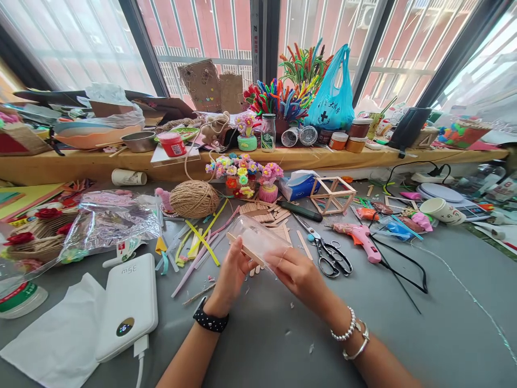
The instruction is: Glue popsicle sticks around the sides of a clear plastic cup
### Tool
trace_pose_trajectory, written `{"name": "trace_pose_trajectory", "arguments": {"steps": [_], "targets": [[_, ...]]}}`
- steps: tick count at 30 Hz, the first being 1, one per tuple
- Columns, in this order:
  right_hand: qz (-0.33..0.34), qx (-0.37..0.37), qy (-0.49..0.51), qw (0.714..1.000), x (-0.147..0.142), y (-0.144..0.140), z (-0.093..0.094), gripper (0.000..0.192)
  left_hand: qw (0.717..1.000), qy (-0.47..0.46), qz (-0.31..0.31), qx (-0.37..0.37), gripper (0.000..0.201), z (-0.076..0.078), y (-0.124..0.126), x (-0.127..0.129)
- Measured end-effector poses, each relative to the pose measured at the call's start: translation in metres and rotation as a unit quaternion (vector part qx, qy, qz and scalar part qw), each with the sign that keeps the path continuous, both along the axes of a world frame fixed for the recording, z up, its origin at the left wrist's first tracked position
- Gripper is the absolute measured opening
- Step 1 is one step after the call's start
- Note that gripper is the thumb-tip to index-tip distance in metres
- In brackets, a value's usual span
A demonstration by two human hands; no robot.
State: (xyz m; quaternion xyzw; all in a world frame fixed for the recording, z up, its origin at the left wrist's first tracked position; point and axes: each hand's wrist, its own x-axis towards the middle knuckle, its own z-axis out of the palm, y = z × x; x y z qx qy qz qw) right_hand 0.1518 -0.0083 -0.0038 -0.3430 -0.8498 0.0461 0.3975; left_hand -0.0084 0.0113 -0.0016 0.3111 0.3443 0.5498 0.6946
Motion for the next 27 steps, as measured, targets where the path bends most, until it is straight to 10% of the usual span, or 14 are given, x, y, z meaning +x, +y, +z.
{"name": "trace_pose_trajectory", "arguments": {"steps": [19, 27], "targets": [[-0.022, 0.117, -0.131, 0.984, -0.008, 0.008, -0.016, 0.037, 0.996, -0.004, -0.049, -0.076, 0.036, 0.001, 0.003, 0.000], [-0.013, 0.024, -0.150, 0.988, -0.007, 0.007, -0.016, 0.038, 0.997, 0.027, -0.026, -0.062, 0.028, -0.005, 0.006, -0.002]]}}
